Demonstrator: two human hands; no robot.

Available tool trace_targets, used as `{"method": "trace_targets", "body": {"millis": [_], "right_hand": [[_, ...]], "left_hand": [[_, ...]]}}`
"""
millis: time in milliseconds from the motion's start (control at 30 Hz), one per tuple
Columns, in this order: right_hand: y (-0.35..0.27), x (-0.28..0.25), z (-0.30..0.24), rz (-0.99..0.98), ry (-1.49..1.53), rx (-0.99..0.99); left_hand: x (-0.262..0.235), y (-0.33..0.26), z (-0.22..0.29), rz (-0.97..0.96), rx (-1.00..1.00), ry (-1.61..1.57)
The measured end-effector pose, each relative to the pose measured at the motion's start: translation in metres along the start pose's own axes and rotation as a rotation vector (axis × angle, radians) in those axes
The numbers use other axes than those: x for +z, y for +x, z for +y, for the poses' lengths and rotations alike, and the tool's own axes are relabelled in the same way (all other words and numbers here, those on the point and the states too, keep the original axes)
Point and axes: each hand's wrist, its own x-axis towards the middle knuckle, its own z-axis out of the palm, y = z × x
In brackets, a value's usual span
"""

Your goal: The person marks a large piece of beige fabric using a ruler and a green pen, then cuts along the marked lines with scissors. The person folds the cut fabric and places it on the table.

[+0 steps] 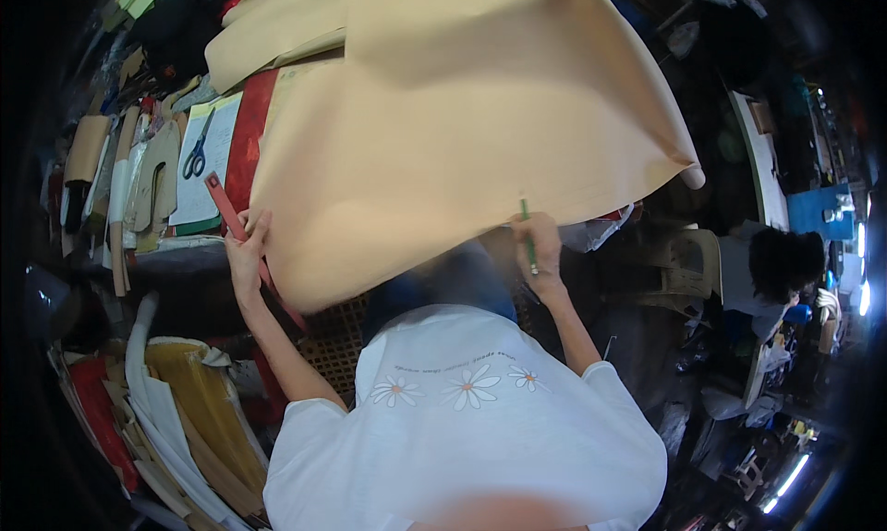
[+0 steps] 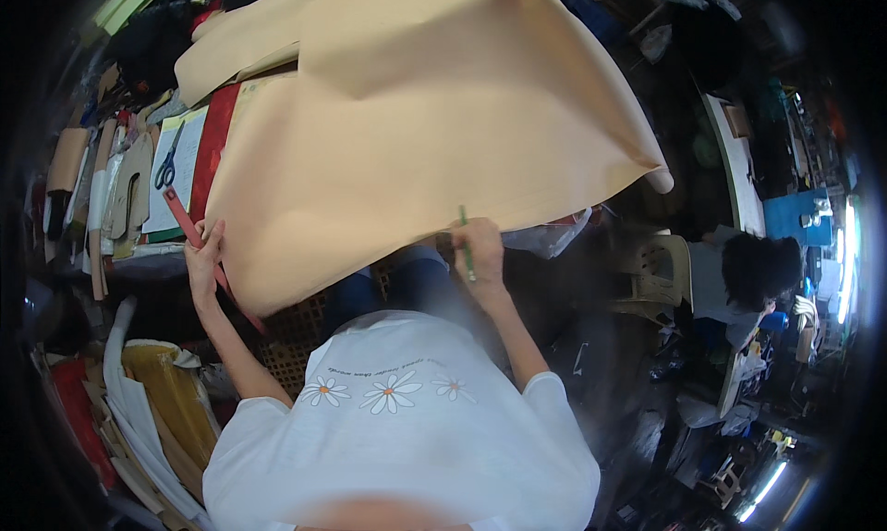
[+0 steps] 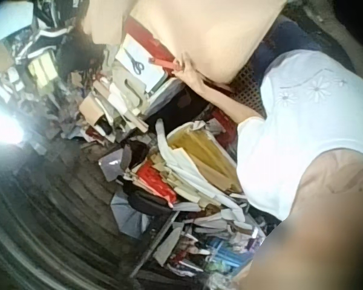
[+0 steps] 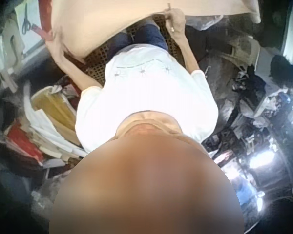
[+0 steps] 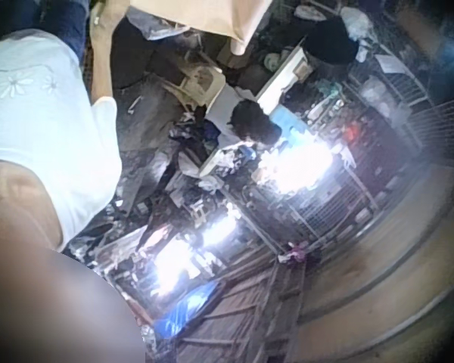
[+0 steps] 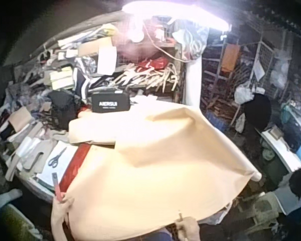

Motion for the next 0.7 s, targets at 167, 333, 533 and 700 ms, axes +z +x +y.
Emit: {"method": "trace_targets", "body": {"millis": [167,333,533,700], "right_hand": [[0.009,-0.031,0.012,0.178,-0.111,0.216],[0.003,-0.097,0.062,0.397,-0.081,0.367],[-0.036,-0.234,0.176,0.767,0.513,0.696],[-0.076,-0.343,0.231,0.832,0.322,0.741]], "left_hand": [[0.051,-0.043,0.047,-0.317,0.03,-0.104],[0.167,-0.074,0.066,-1.007,-0.189,-0.133],[0.244,-0.11,0.064,-1.494,0.168,-0.075],[0.2,-0.053,0.024,-0.667,-0.048,-0.266]]}}
